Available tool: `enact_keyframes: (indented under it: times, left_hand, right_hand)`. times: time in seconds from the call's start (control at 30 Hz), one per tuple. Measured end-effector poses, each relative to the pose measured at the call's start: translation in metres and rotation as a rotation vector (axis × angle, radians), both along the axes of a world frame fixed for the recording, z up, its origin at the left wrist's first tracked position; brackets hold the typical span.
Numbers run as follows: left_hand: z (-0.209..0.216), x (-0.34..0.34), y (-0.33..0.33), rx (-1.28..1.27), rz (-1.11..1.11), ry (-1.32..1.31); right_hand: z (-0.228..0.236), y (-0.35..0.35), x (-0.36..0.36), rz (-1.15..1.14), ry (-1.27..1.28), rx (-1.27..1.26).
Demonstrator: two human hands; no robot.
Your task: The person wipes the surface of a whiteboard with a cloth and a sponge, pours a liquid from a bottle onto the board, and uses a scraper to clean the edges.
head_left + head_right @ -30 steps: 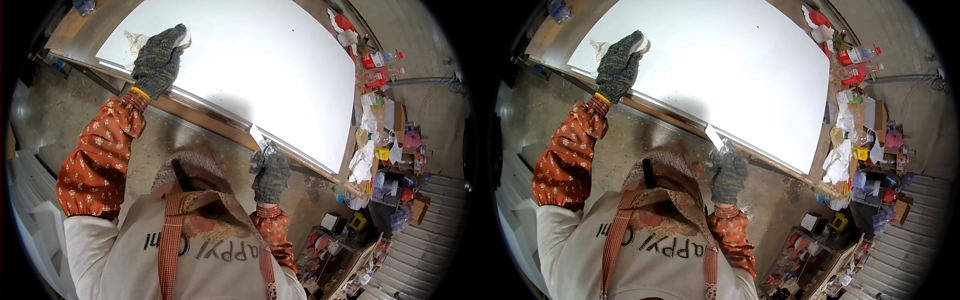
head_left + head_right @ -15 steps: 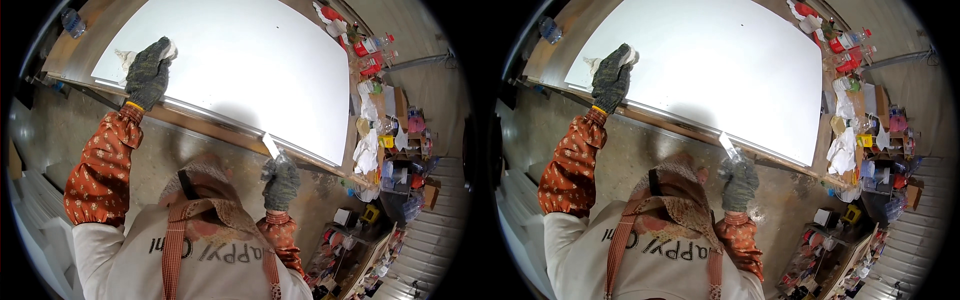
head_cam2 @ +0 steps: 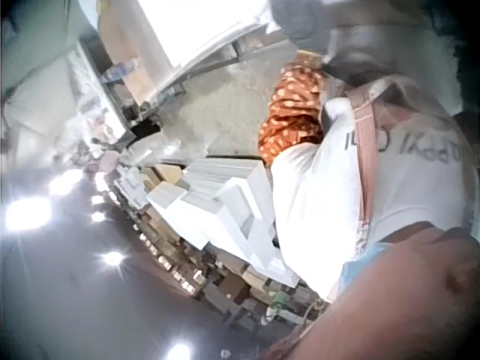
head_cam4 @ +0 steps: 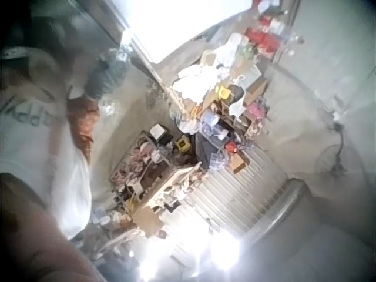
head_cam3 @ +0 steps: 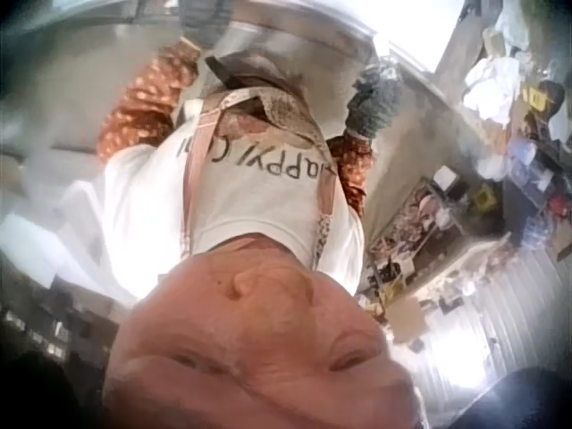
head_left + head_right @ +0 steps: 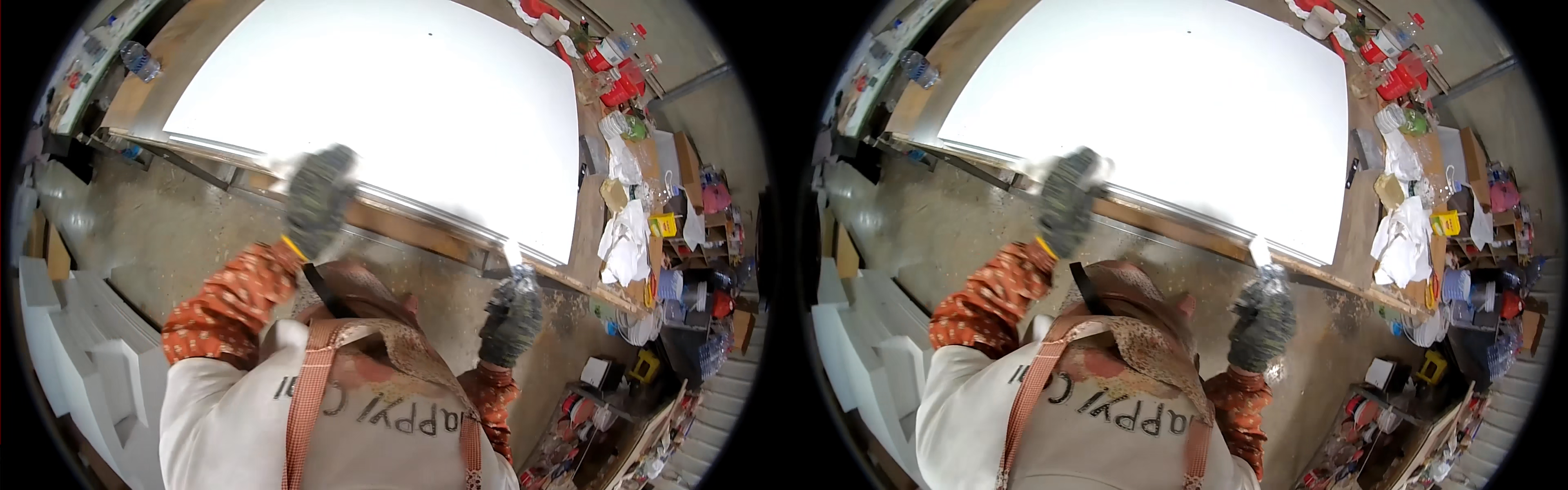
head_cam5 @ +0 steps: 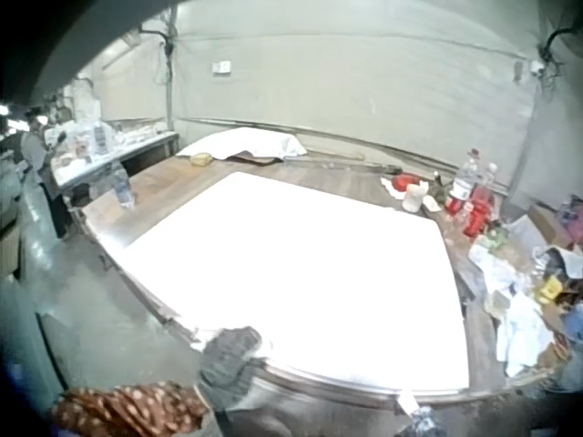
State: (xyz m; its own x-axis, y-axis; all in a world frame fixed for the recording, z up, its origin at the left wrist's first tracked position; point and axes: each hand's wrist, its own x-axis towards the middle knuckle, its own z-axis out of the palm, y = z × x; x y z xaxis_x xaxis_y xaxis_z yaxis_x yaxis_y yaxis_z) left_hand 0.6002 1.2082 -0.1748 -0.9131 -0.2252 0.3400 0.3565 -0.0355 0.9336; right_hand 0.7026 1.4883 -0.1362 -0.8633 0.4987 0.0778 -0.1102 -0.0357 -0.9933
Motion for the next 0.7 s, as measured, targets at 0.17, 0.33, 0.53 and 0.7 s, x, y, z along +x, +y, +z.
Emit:
enact_keyframes:
  times: [0.17, 0.33, 0.53, 0.7]
  left_hand:
    - [-0.01, 0.044, 0.185, -0.396, -0.397, 0.117]
    - [0.031, 0.057, 0.215, -0.765, -0.35, 0.594]
    - [0.069, 0.024, 0.103, 0.234, -0.185, 0.156]
    - [0.04, 0.011, 0.12, 0.038, -0.151, -0.111]
  right_hand:
    - [0.007, 0.093, 0.013, -0.011, 0.003, 0.18]
    - [-0.007, 0.178, 0.029, -0.081, 0.056, -0.022]
    - [-0.014, 0.212, 0.004, 0.121, 0.126, 0.244]
    - [0.013, 0.174, -0.027, -0.051, 0.029, -0.02]
